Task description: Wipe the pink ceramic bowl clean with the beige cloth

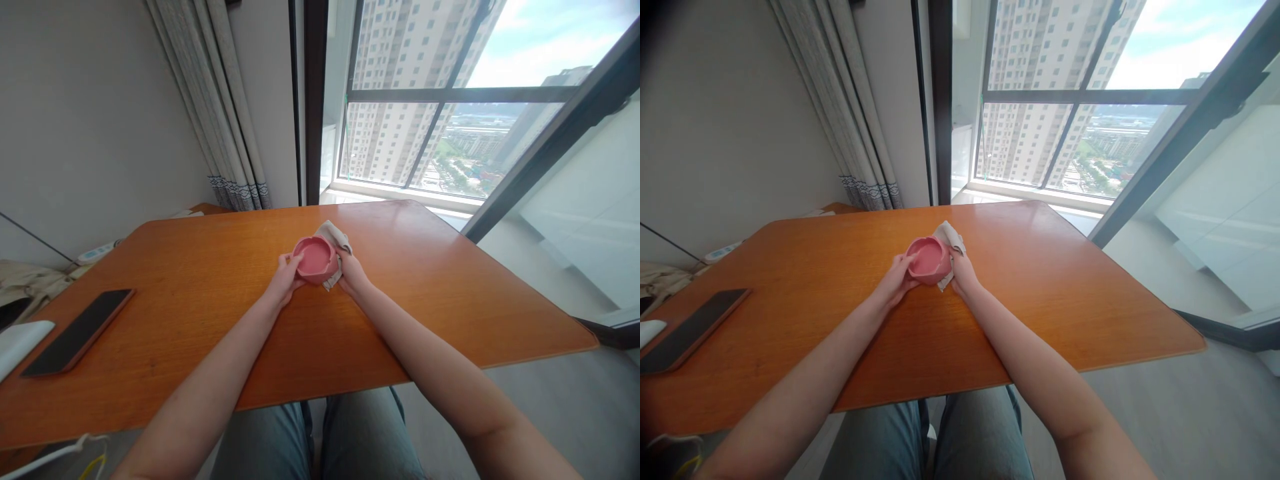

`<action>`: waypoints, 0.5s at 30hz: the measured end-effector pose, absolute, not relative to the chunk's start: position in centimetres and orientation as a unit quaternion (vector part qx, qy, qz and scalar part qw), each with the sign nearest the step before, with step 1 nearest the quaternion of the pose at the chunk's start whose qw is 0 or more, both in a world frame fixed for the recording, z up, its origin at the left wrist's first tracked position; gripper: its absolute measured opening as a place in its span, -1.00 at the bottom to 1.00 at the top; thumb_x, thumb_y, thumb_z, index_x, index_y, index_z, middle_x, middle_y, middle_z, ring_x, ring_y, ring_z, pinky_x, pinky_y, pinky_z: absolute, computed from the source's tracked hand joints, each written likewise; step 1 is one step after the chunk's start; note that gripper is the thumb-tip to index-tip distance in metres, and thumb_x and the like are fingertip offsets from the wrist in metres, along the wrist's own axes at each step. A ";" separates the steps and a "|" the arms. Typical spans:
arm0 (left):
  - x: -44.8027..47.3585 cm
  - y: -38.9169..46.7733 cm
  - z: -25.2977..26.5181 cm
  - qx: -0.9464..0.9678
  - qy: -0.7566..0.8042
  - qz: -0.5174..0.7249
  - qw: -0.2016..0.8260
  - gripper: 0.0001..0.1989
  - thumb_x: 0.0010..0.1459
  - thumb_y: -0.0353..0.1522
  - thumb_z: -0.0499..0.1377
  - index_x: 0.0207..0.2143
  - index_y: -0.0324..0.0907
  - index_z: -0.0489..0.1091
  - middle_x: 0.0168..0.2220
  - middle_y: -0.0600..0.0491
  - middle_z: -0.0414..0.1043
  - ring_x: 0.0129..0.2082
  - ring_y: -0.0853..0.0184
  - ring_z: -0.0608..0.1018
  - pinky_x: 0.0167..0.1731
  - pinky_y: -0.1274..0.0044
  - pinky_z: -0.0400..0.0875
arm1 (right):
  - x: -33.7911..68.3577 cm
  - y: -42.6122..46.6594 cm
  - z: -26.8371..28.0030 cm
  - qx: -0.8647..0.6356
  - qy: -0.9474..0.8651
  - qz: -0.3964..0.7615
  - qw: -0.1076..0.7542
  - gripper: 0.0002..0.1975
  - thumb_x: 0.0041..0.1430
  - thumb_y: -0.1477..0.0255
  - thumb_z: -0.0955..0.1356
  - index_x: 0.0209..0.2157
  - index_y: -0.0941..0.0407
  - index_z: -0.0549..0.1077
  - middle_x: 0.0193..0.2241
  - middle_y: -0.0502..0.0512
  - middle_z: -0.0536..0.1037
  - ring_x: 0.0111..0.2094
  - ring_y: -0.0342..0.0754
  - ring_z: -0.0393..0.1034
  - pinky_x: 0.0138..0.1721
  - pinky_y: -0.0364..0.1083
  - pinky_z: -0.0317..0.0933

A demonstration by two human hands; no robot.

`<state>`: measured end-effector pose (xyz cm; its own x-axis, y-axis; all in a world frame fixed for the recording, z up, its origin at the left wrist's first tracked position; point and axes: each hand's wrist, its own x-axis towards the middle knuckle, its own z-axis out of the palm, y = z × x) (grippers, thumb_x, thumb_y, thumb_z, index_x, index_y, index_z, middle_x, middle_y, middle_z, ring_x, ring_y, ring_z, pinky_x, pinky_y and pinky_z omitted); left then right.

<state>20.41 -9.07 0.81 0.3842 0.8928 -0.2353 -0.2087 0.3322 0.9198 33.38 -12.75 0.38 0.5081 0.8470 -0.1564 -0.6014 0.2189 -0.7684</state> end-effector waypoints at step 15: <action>20.2 -8.5 1.4 0.370 0.311 0.475 0.736 -0.64 0.07 -0.38 0.15 -0.03 -0.08 0.35 -0.06 0.05 0.44 -0.18 0.39 0.49 -0.29 0.61 0.45 | 32.6 -12.8 0.3 -0.380 -0.249 0.492 0.743 -0.70 0.07 0.27 0.38 -0.13 0.03 0.43 -0.13 -0.01 0.56 -0.03 -0.07 0.41 -0.01 -0.09 0.31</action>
<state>20.18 -8.51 1.37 0.3554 0.9285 -0.1072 -0.4679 0.2760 0.8396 32.62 -12.84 0.25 0.3915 0.9202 -0.0047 -0.5425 0.2267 -0.8089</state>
